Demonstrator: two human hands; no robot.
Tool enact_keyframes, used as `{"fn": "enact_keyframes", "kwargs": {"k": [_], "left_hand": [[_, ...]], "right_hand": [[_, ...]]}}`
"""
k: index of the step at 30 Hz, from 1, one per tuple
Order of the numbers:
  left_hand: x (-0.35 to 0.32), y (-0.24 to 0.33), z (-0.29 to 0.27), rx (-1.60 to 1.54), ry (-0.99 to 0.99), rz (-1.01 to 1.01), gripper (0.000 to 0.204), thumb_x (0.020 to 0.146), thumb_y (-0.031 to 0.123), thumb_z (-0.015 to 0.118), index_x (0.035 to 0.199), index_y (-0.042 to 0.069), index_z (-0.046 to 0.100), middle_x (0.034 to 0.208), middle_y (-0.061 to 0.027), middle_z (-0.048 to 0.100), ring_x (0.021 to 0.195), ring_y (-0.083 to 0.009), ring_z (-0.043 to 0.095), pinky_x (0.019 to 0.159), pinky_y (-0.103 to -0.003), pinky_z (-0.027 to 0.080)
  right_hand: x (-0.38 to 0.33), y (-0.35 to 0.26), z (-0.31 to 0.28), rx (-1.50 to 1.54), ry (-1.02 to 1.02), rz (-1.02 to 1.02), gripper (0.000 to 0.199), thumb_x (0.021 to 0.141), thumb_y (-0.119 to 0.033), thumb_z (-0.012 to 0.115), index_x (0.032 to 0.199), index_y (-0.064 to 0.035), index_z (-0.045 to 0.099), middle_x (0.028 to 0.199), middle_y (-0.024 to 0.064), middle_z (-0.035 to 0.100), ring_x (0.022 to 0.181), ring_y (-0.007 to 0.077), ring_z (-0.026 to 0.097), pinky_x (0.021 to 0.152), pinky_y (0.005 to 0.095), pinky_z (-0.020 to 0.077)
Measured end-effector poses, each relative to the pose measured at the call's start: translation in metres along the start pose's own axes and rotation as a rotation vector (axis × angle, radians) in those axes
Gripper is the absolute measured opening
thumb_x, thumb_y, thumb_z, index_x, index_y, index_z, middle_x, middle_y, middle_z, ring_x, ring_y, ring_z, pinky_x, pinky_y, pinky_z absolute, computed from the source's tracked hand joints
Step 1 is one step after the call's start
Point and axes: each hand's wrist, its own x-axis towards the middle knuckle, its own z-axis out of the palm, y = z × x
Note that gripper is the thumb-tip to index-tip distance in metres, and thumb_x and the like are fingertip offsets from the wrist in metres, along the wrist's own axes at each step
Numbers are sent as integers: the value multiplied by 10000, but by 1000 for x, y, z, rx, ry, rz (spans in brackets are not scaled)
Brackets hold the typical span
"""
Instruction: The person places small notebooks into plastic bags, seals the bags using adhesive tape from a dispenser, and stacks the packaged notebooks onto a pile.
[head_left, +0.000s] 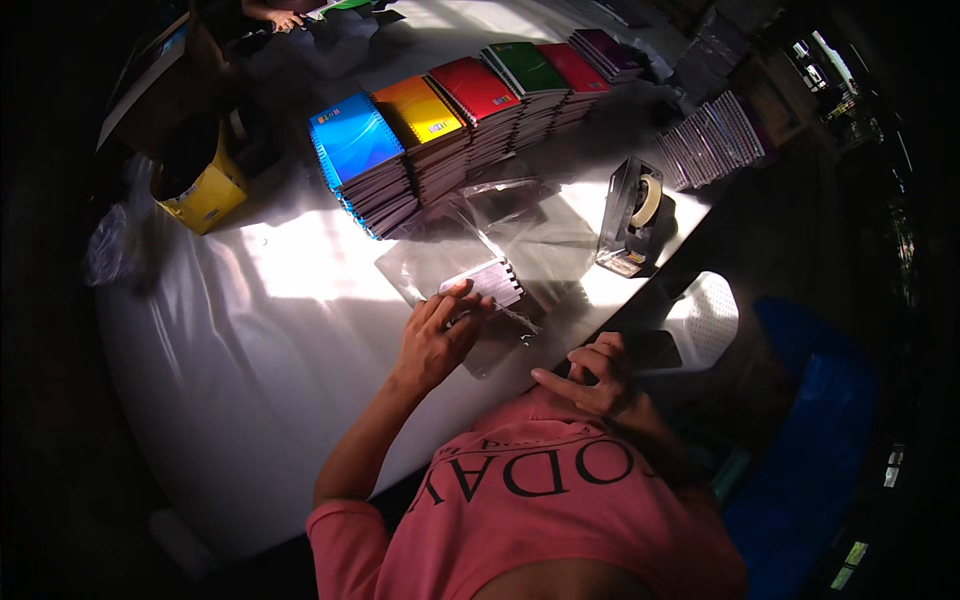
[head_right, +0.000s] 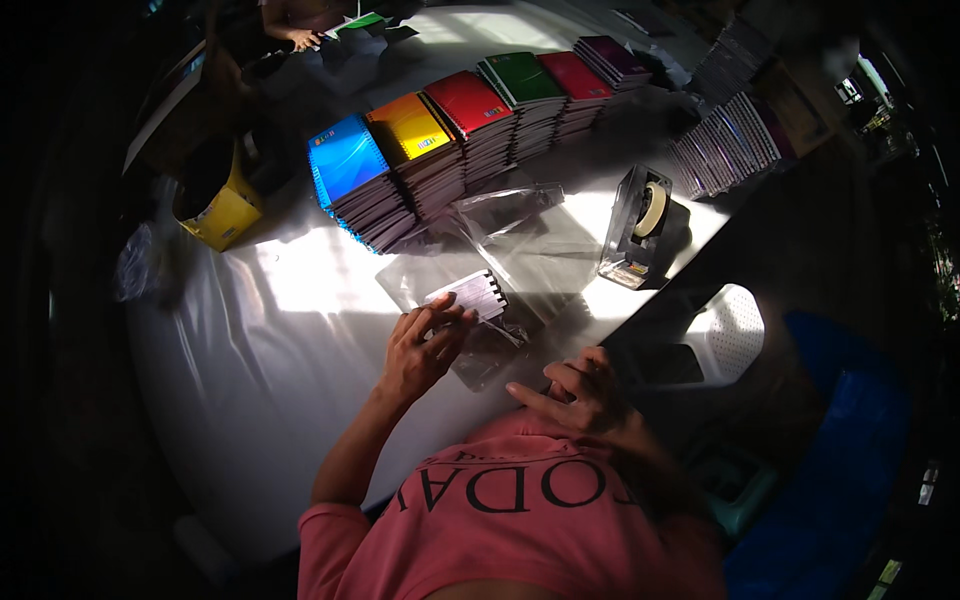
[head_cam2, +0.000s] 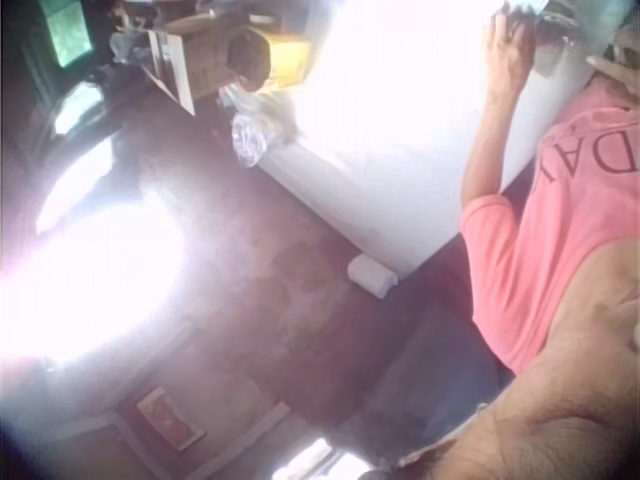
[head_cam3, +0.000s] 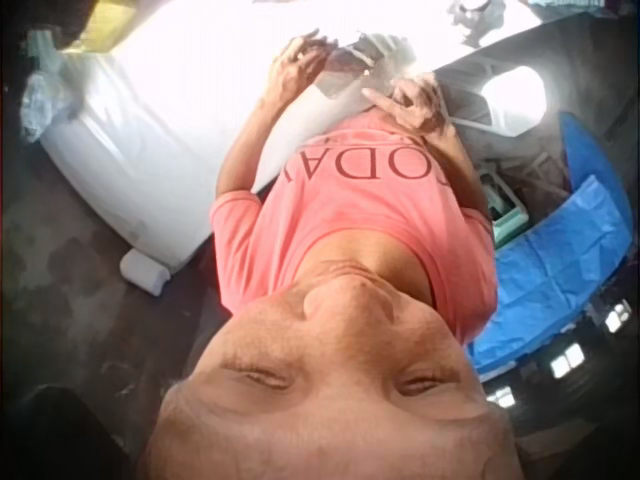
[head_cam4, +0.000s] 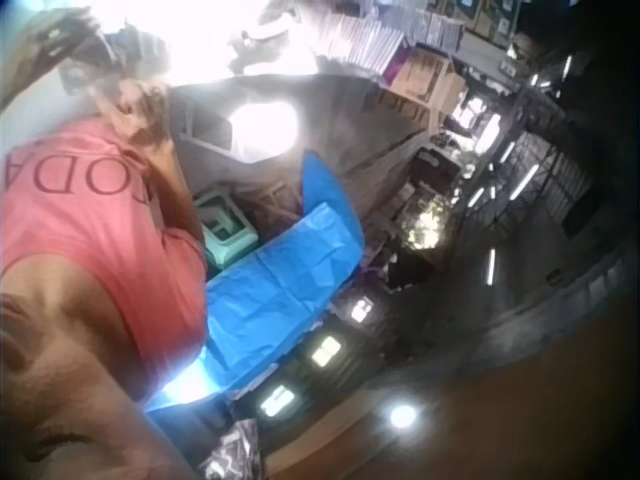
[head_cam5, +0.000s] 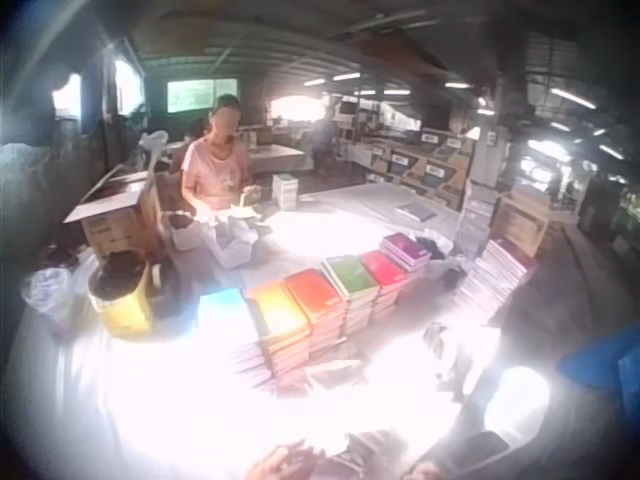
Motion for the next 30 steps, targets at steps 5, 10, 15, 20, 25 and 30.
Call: {"fn": "enact_keyframes", "kwargs": {"k": [5, 10, 15, 20, 25, 30], "left_hand": [[-2, -1, 0, -15, -13, -1, 338, 683, 64, 722, 1000, 178, 691, 1037, -4, 627, 1044, -178, 575, 817, -333, 474], [-3, -4, -1, -29, -38, 34, 440, 673, 72, 726, 1090, 187, 650, 1106, -34, 606, 1014, -186, 579, 804, -337, 471], [-3, 5, -2, -3, -82, -53, 565, 700, 111, 699, 1240, 136, 531, 1065, -45, 596, 953, -171, 568, 704, -308, 414], [-7, 12, -3, 68, -78, -35, 605, 693, 117, 702, 1267, 129, 510, 1049, -47, 596, 924, -170, 576, 689, -301, 396], [-4, 12, -1, 65, -46, -33, 594, 692, 128, 702, 1258, 139, 523, 1050, -43, 597, 937, -163, 584, 686, -302, 398], [-6, 11, -1, 84, -53, -39, 579, 684, 134, 711, 1237, 161, 540, 1068, -37, 601, 932, -159, 587, 690, -296, 401]], "right_hand": [[28, 13, 15, 1067, -137, 1085, 316, 902, -341, 521, 1055, -77, 601, 991, 72, 580, 854, 151, 566, 705, 273, 449], [48, 15, 37, 1539, -500, 1374, 438, 920, -467, 476, 1041, -63, 592, 866, 42, 634, 773, 124, 604, 655, 273, 469], [51, 16, 33, 962, -373, 1007, 199, 879, -257, 600, 811, -74, 638, 655, 18, 598, 622, 112, 585, 598, 281, 439], [60, -9, 22, 138, -101, 326, 154, 827, -189, 636, 727, -72, 646, 599, 41, 594, 543, 174, 575, 576, 315, 399], [51, -3, 24, 653, -213, 808, 227, 839, -211, 647, 732, -11, 650, 552, 35, 588, 473, 108, 554, 492, 246, 401], [43, -3, 34, 664, -230, 871, 244, 859, -195, 623, 742, 19, 645, 557, 30, 586, 511, 64, 546, 460, 212, 413]]}}
